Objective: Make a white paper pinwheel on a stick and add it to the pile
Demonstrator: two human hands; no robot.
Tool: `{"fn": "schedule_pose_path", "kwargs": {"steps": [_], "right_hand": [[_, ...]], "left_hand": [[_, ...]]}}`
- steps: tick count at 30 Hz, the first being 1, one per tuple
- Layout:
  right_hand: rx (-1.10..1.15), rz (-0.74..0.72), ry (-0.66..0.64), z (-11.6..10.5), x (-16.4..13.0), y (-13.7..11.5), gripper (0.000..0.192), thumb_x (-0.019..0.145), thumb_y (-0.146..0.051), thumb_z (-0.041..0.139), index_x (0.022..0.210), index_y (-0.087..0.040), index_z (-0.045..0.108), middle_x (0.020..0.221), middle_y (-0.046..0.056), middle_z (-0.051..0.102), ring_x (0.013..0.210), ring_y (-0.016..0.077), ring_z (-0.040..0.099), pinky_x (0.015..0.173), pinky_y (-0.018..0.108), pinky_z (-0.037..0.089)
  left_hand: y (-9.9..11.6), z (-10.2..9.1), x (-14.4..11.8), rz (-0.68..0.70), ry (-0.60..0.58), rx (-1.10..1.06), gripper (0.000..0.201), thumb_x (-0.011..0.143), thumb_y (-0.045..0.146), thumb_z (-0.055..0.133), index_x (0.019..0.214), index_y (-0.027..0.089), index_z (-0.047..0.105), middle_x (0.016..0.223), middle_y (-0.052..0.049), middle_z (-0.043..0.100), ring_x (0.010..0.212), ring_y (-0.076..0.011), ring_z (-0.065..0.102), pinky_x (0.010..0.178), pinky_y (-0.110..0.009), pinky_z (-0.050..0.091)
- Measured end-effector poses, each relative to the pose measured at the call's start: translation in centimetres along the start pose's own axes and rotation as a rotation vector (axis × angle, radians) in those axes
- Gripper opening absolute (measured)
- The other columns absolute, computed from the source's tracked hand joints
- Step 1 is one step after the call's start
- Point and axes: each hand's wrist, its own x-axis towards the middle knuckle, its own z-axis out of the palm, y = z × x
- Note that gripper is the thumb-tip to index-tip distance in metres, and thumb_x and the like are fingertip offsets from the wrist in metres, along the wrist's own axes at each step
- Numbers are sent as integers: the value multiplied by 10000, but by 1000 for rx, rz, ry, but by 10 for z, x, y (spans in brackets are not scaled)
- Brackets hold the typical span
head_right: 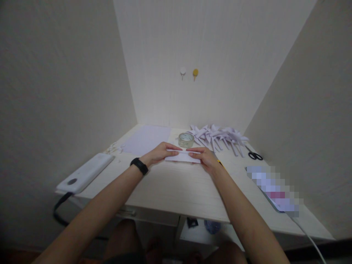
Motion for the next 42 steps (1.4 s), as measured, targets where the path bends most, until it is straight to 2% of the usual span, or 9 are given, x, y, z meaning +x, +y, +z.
{"fn": "schedule_pose_path", "kwargs": {"steps": [5, 11, 23, 29, 35, 42], "right_hand": [[-13, 6, -14, 0, 0, 1, 362, 558, -253, 886, 900, -175, 797, 776, 55, 762, 610, 138, 634, 605, 269, 490], [11, -10, -19, 1, -1, 0, 373, 519, -256, 902, 871, -183, 800, 772, 49, 765, 624, 138, 646, 620, 265, 507], [37, -35, 40, 1, 2, 2, 333, 530, -220, 889, 847, -176, 797, 755, 52, 753, 597, 138, 626, 560, 261, 510], [15, -31, 26, 1, 2, 2, 314, 513, -219, 889, 813, -187, 801, 749, 53, 751, 603, 152, 631, 567, 276, 530], [-13, -60, 50, 2, 2, 3, 255, 525, -186, 863, 772, -179, 800, 757, 70, 751, 605, 164, 632, 548, 282, 537], [-42, -56, 37, 3, 2, 4, 322, 479, -255, 899, 776, -177, 802, 721, 54, 745, 579, 146, 623, 557, 273, 520]], "left_hand": [[3, 5, -2, -45, 3, -65, 459, 603, 276, 893, 1007, 96, 768, 903, -119, 749, 725, -160, 658, 721, -308, 528], [3, 7, -2, -85, -14, -136, 478, 614, 282, 898, 1028, 90, 759, 940, -138, 748, 738, -180, 675, 676, -326, 569], [2, 4, -3, -99, -50, -221, 443, 685, 208, 859, 1100, 109, 739, 1103, -165, 727, 777, -180, 710, 766, -343, 597], [5, 7, -4, -119, -58, -261, 414, 655, 172, 864, 1048, 103, 757, 1017, -160, 746, 782, -187, 711, 757, -328, 582], [1, 5, -2, -68, -45, -164, 449, 642, 264, 883, 1040, 98, 760, 916, -137, 755, 722, -145, 673, 745, -294, 534], [-6, 2, 3, -33, 8, -19, 429, 629, 287, 878, 1007, 113, 774, 887, -117, 755, 713, -140, 645, 718, -282, 507]]}}
